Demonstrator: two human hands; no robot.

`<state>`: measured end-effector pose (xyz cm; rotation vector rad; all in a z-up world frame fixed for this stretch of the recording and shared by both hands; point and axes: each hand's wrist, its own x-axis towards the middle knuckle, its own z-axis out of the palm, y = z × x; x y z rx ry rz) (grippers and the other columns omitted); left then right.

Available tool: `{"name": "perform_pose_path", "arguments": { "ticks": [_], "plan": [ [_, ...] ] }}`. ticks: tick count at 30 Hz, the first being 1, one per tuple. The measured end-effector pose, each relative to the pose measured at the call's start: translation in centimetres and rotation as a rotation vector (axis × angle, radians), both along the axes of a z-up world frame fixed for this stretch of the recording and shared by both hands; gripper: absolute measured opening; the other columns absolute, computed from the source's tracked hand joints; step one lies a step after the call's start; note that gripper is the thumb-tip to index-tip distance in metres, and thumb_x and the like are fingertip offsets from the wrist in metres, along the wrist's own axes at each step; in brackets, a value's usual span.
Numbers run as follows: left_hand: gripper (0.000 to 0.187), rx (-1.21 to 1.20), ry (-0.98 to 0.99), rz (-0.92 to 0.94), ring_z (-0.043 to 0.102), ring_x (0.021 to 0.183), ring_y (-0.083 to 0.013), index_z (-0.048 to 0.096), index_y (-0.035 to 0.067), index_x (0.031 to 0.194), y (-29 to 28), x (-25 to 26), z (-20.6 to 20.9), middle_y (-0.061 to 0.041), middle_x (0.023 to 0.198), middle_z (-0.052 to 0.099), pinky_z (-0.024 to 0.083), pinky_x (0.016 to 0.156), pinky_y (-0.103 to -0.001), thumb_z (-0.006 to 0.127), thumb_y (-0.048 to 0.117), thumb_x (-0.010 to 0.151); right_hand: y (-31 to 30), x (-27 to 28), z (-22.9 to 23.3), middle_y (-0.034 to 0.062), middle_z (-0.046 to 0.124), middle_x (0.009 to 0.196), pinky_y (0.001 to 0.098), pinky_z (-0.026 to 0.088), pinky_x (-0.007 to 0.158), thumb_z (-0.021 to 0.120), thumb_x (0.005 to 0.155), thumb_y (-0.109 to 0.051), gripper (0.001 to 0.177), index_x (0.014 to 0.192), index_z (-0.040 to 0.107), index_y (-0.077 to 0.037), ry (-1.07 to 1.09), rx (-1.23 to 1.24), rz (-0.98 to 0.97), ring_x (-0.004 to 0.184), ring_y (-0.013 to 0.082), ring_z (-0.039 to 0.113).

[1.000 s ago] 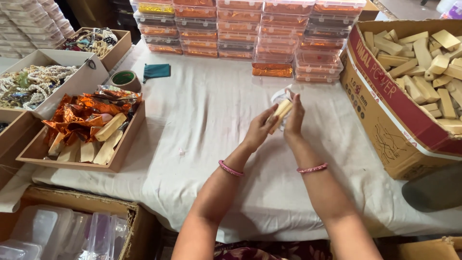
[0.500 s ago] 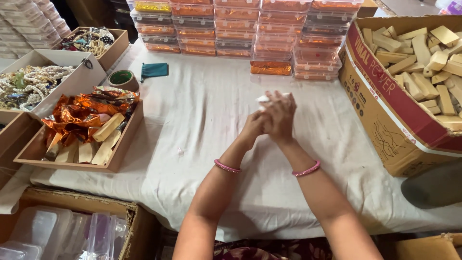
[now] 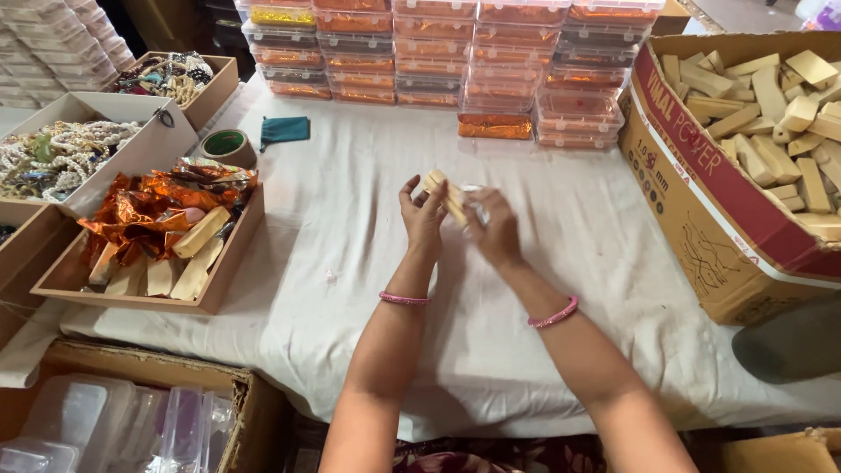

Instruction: The person wraps a small wooden block in a white cloth, then places it into a clear plastic container. They then take another wooden block, wrap it in a white cloth, and finally wrap it in orange foil. The wrapped items are placed into a cardboard box.

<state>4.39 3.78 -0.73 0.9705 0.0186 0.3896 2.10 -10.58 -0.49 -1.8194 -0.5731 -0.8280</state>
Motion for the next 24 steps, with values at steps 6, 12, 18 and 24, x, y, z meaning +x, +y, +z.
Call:
{"name": "perform_pose_path", "arguments": {
  "ticks": [6,12,18,24],
  "plan": [
    [0.039,-0.255,0.112,-0.450,0.064,0.094,-0.0152,0.058,0.009,0.135,-2.0,-1.0,-0.3,-0.006,0.114,0.071,0.054,0.075,-0.028,0.056,0.027,0.100,2.4,-3.9,3.1,0.0179,0.050,0.156,0.0508,0.030,0.123,0.057,0.104,-0.039,0.049,0.133,0.062,0.000,-0.358,-0.547,0.048,0.148,0.0364,0.043],
    [0.040,0.088,0.002,-0.656,0.070,0.100,-0.0190,0.059,0.001,0.139,-3.7,-1.0,-1.6,-0.010,0.118,0.070,0.060,0.082,-0.032,0.055,0.025,0.106,-3.2,2.0,-0.3,0.0205,0.032,0.167,0.0505,0.014,0.130,0.039,0.112,-0.042,0.055,0.147,0.051,-0.003,-0.186,-0.194,-0.254,0.158,0.0412,0.026],
    [0.046,-0.048,0.048,-0.531,0.068,0.107,-0.0187,0.055,0.002,0.145,-3.3,0.9,-3.8,-0.009,0.126,0.068,0.058,0.085,-0.032,0.053,0.027,0.107,-0.9,2.5,-2.2,0.0261,0.017,0.170,0.0502,0.015,0.129,0.042,0.115,-0.046,0.066,0.159,0.035,0.004,-0.144,-0.152,-0.131,0.158,0.0453,0.018],
    [0.038,0.250,-0.086,-0.450,0.070,0.101,-0.0214,0.059,0.001,0.137,-4.1,1.1,-3.1,-0.012,0.117,0.069,0.057,0.082,-0.035,0.057,0.024,0.107,1.8,-1.9,0.9,0.0202,0.046,0.156,0.0571,0.015,0.127,0.050,0.102,-0.053,0.066,0.143,0.057,-0.001,-0.388,-0.685,-0.022,0.151,0.0373,0.035]
  ]
}}
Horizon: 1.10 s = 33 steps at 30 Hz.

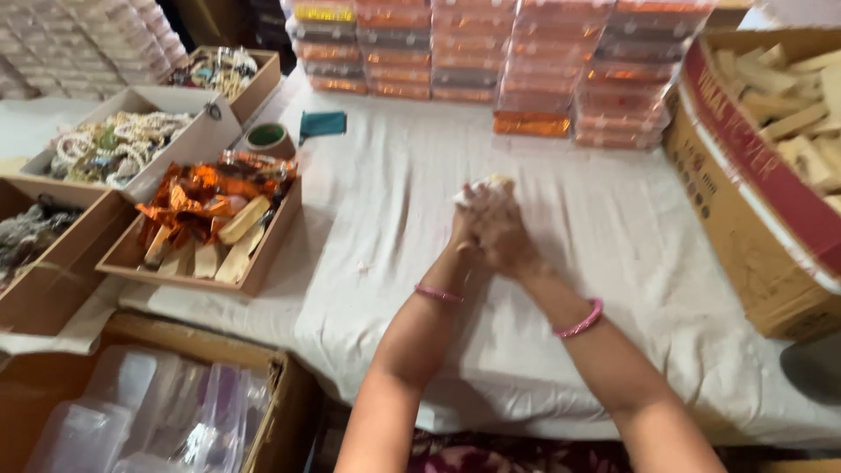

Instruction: The person wraps a small wooden block in a white cloth, then places it into a clear plastic container. They then take another wooden block, wrap it in a white cloth, and finally wrap it in orange foil. The wrapped items are placed into a cardboard box.

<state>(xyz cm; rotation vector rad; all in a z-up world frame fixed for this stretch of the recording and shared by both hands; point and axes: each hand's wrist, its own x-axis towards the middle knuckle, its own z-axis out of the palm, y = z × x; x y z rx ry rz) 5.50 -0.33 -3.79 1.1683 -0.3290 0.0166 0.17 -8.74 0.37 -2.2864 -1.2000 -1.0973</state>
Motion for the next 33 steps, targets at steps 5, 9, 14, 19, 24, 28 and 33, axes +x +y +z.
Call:
{"name": "perform_pose_path", "arguments": {
  "ticks": [5,9,14,19,24,28,33],
  "plan": [
    [0.031,0.265,-0.156,0.082,0.072,0.096,-0.0240,0.063,-0.001,0.128,0.7,-1.6,-1.7,-0.014,0.108,0.071,0.055,0.079,-0.038,0.062,0.021,0.106,-4.8,0.8,1.4,0.0183,0.062,0.138,0.0574,0.032,0.120,0.051,0.106,-0.045,0.045,0.121,0.067,-0.005,-0.074,0.109,0.031,0.134,0.0380,0.054],
    [0.032,0.829,-0.679,0.446,0.076,0.094,-0.0291,0.065,0.010,0.122,0.7,-4.1,1.8,-0.013,0.111,0.073,0.060,0.079,-0.039,0.069,0.027,0.095,-7.6,3.6,-0.8,0.0149,0.066,0.128,0.0492,0.047,0.113,0.047,0.113,-0.029,0.031,0.121,0.067,-0.007,0.299,0.478,-0.164,0.126,0.0370,0.060],
    [0.037,1.128,-0.686,0.482,0.072,0.089,-0.0355,0.061,0.010,0.114,1.4,-3.8,1.2,-0.013,0.111,0.068,0.058,0.075,-0.044,0.076,0.031,0.087,-5.6,2.9,0.0,0.0253,0.056,0.134,0.0511,0.044,0.108,0.051,0.112,-0.014,0.025,0.132,0.051,0.000,0.065,0.535,-0.102,0.127,0.0459,0.055],
    [0.055,1.110,-0.498,0.456,0.070,0.093,-0.0395,0.058,0.009,0.118,3.7,-3.7,2.6,-0.015,0.111,0.066,0.057,0.078,-0.047,0.085,0.034,0.077,-4.2,3.1,-1.2,0.0212,0.065,0.118,0.0482,0.051,0.096,0.052,0.107,-0.014,0.021,0.123,0.059,-0.003,0.412,0.362,-0.020,0.111,0.0414,0.063],
    [0.077,1.034,-0.147,0.362,0.074,0.093,-0.0309,0.056,0.010,0.120,5.4,-3.7,4.6,-0.013,0.101,0.074,0.057,0.079,-0.042,0.093,0.042,0.061,-4.9,2.7,-1.2,0.0200,0.069,0.107,0.0503,0.052,0.086,0.055,0.105,-0.014,0.018,0.112,0.066,-0.002,0.404,0.255,-0.117,0.102,0.0413,0.065],
    [0.075,0.529,-0.099,0.347,0.073,0.093,-0.0280,0.053,0.008,0.126,5.5,-0.7,2.0,-0.016,0.102,0.073,0.059,0.078,-0.037,0.092,0.036,0.069,-3.5,1.6,-0.7,0.0184,0.070,0.112,0.0483,0.055,0.090,0.058,0.107,-0.017,0.018,0.117,0.066,-0.004,0.335,0.285,-0.110,0.106,0.0389,0.066],
    [0.048,-0.466,0.155,0.079,0.066,0.091,-0.0240,0.052,0.003,0.135,4.2,3.3,-1.8,-0.018,0.110,0.066,0.058,0.072,-0.036,0.065,0.033,0.100,-0.5,-2.0,1.6,0.0212,0.055,0.144,0.0514,0.045,0.112,0.064,0.103,-0.028,0.040,0.133,0.060,-0.002,0.012,0.136,0.107,0.133,0.0407,0.055]
  ]
}}
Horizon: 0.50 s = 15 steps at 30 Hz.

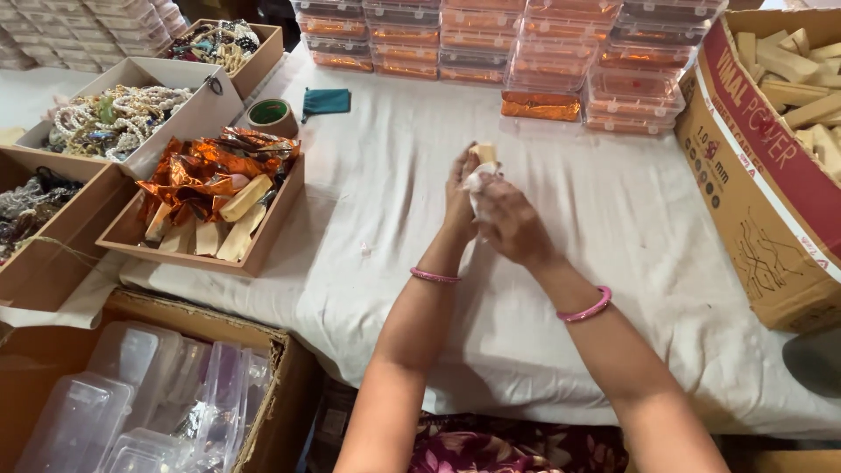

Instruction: The person wraps a small wooden block in a white cloth, then places it into a clear plastic container. They then take another wooden block, wrap it in a white cloth, and finally wrap it in orange foil. The wrapped items are placed into a cardboard box.

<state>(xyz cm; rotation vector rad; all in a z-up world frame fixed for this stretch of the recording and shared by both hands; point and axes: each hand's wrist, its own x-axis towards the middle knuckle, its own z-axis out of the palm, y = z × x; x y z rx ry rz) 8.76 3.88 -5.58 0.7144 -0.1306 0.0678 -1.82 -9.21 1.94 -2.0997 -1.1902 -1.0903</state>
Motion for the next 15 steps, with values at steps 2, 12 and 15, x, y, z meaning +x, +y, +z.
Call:
{"name": "perform_pose_path", "arguments": {
  "ticks": [2,12,15],
  "plan": [
    [0.046,0.035,-0.083,-0.079,0.066,0.098,-0.0232,0.053,0.001,0.136,-0.7,-1.4,0.5,-0.017,0.117,0.065,0.059,0.077,-0.036,0.061,0.028,0.101,-0.1,0.1,0.5,0.0208,0.052,0.150,0.0530,0.038,0.117,0.063,0.103,-0.032,0.046,0.137,0.059,-0.003,0.002,-0.006,-0.006,0.140,0.0401,0.049],
    [0.048,0.348,0.009,-0.217,0.066,0.115,-0.0205,0.052,0.001,0.146,-3.3,-3.3,1.5,-0.011,0.133,0.064,0.056,0.093,-0.035,0.054,0.026,0.104,-3.7,6.2,-3.4,0.0264,0.024,0.168,0.0560,0.020,0.128,0.046,0.110,-0.037,0.062,0.162,0.036,-0.004,0.096,0.360,-0.220,0.157,0.0472,0.022],
    [0.049,0.129,0.047,-0.098,0.067,0.113,-0.0207,0.052,0.005,0.145,-2.0,-3.8,3.0,-0.008,0.129,0.066,0.057,0.092,-0.035,0.056,0.027,0.101,-1.0,3.8,-2.4,0.0260,0.031,0.166,0.0561,0.024,0.128,0.059,0.105,-0.026,0.061,0.158,0.039,-0.003,0.104,0.143,0.036,0.156,0.0480,0.025]
  ]
}}
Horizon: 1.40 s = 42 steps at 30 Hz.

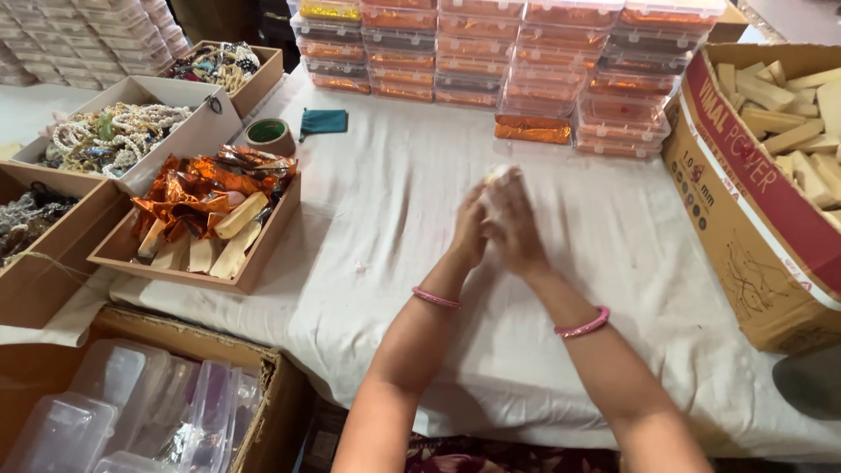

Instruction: The person wraps a small wooden block in a white cloth, then places it into a clear plastic container. They then take another wooden block, wrap it in a white cloth, and finally wrap it in orange foil. The wrapped items are placed into a cardboard box.

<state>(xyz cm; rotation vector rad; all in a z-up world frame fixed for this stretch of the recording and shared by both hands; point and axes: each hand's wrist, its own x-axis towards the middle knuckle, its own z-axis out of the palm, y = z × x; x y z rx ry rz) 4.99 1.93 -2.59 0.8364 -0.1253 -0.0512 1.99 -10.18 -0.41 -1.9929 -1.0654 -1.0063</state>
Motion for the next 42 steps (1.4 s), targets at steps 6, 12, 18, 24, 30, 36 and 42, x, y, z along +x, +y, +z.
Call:
{"name": "perform_pose_path", "arguments": {
  "ticks": [6,12,18,24,30,36,42],
  "plan": [
    [0.044,0.475,-0.287,0.536,0.073,0.099,-0.0224,0.063,0.011,0.133,2.9,-1.6,2.9,-0.012,0.111,0.074,0.059,0.086,-0.040,0.071,0.032,0.095,-1.3,1.6,-3.9,0.0026,0.052,0.158,0.0429,0.036,0.116,0.061,0.105,-0.012,0.034,0.137,0.065,-0.020,0.129,-0.185,-0.415,0.147,0.0222,0.048],
    [0.028,1.628,-0.527,0.570,0.074,0.094,-0.0212,0.079,0.024,0.102,1.6,-3.8,2.8,0.001,0.102,0.078,0.047,0.089,-0.046,0.080,0.038,0.078,-4.0,1.8,-1.4,0.0233,0.043,0.155,0.0685,0.010,0.113,0.075,0.078,-0.024,0.059,0.133,0.061,-0.010,0.211,-0.160,-0.825,0.147,0.0394,0.030],
    [0.045,1.598,-0.631,0.630,0.072,0.101,-0.0241,0.071,0.022,0.112,1.9,-2.3,0.1,0.000,0.106,0.077,0.041,0.097,-0.054,0.082,0.043,0.074,-3.1,2.4,-3.2,0.0006,0.060,0.149,0.0660,0.008,0.121,0.069,0.078,-0.012,0.070,0.147,0.058,-0.018,0.211,-0.393,-0.491,0.150,0.0238,0.041],
    [0.121,1.279,-0.783,0.829,0.075,0.080,-0.0231,0.000,0.006,0.166,2.7,-5.0,10.0,-0.003,0.094,0.077,0.053,0.093,-0.044,0.078,0.043,0.082,-3.1,1.9,-3.0,0.0077,0.062,0.141,0.0635,0.010,0.122,0.071,0.079,-0.020,0.054,0.132,0.061,-0.011,0.209,-0.443,-0.412,0.143,0.0240,0.047],
    [0.119,1.489,-0.889,0.961,0.066,0.057,-0.0214,-0.006,0.013,0.161,9.1,-5.2,18.6,-0.021,0.130,0.069,0.049,0.048,-0.035,0.080,0.053,0.089,-2.6,1.4,-3.3,0.0061,0.061,0.145,0.0603,0.013,0.124,0.067,0.082,-0.016,0.054,0.135,0.064,-0.012,0.186,-0.404,-0.419,0.139,0.0212,0.053],
    [0.018,2.560,-0.293,1.047,0.067,0.084,-0.0213,0.076,0.024,0.094,38.2,2.6,3.8,-0.002,0.088,0.068,0.049,0.076,-0.044,0.078,0.014,0.079,-2.6,1.8,-3.3,0.0080,0.060,0.146,0.0554,0.019,0.123,0.067,0.081,-0.013,0.056,0.136,0.063,-0.010,0.258,-0.371,-0.376,0.133,0.0234,0.054],
    [0.013,2.641,0.152,0.930,0.067,0.109,-0.0278,0.078,0.016,0.096,42.7,-12.1,11.3,-0.010,0.108,0.073,0.039,0.106,-0.062,0.071,0.021,0.086,-2.4,1.6,-3.1,0.0105,0.059,0.145,0.0535,0.023,0.121,0.067,0.081,-0.014,0.058,0.138,0.060,-0.009,0.233,-0.358,-0.368,0.134,0.0235,0.054]
  ]
}}
